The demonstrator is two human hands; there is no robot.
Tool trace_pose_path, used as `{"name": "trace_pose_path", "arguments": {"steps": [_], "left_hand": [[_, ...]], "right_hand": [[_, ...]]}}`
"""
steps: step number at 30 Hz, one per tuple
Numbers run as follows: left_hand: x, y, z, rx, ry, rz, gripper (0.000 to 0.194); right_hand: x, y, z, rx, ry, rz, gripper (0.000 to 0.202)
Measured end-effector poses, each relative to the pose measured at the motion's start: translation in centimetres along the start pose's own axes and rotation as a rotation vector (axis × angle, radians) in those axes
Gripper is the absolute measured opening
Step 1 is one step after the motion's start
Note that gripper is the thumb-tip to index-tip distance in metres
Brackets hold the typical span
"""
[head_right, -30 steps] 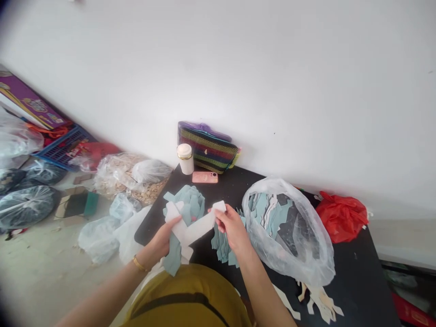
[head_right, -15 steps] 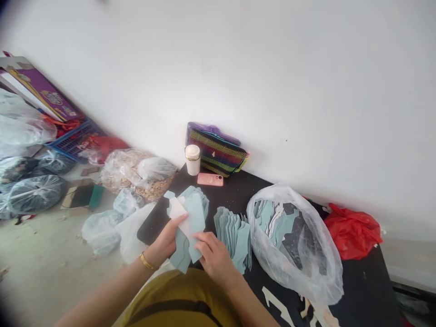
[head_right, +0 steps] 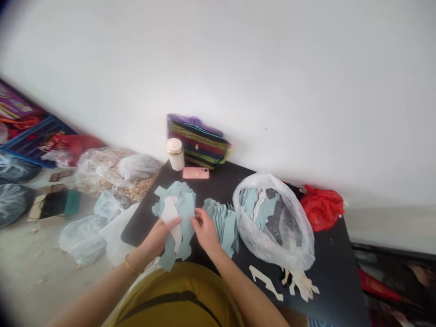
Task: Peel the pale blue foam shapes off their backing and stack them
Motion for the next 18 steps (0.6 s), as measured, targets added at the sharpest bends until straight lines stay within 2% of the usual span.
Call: {"name": "trace_pose_path", "arguments": {"steps": [3,7,8,10,12,13,15,16,18], "left_hand": [[0.0,-0.7,-0.4,-0.067,-0.008,-0.05,0.04],[-1.3,-0.7,-0.9,-0.084,0.015,-0.102,0.038],[-1.8,-0.6,-1.0,-0.08,0.027,-0.108,0.036],[-2.7,-0.6,-1.0,-0.073,0.056,-0.116,0.035],[-3.5,-0.5,-0.8,-0.065,0.098,-0.12,0.037],[-3.9,-0.5,-0.6,-0.062,0.118,-0.119,0.038],[-4.5,-0.5,-0.1,-0.063,0.146,-0.13,0.041],[-4.8,-0.5,0.1,-0.06,0.154,-0.143,0.042],[-5.3,-0.4,0.6,-0.042,0.166,-0.201,0.042]], "right_hand": [[-3.0,2.8,1.0,0.101,0.121,-0.057,0.04],[-9.4,8.1,4.2,0.221,0.321,0.047,0.051],[-10.7,9.0,4.3,0.212,0.339,0.14,0.051],[-12.4,9.0,3.6,0.087,0.414,0.34,0.049],[-12.3,7.0,1.5,-0.095,0.435,0.479,0.042],[-11.6,5.6,-0.1,-0.179,0.4,0.51,0.038],[-9.2,2.7,-4.0,-0.284,0.239,0.505,0.029],[-7.8,1.4,-6.1,-0.298,0.152,0.48,0.024],[-5.6,-0.2,-10.4,-0.217,0.061,0.373,0.015]]}}
Point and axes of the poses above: each hand's wrist, its own z-axis away from the middle knuckle, its own x-axis out of the palm, y = z × x, the point moved 6 cm from there along -z, towards the middle knuckle, and after that the axes turned 3 degrees about z, right-handed, at the moved point
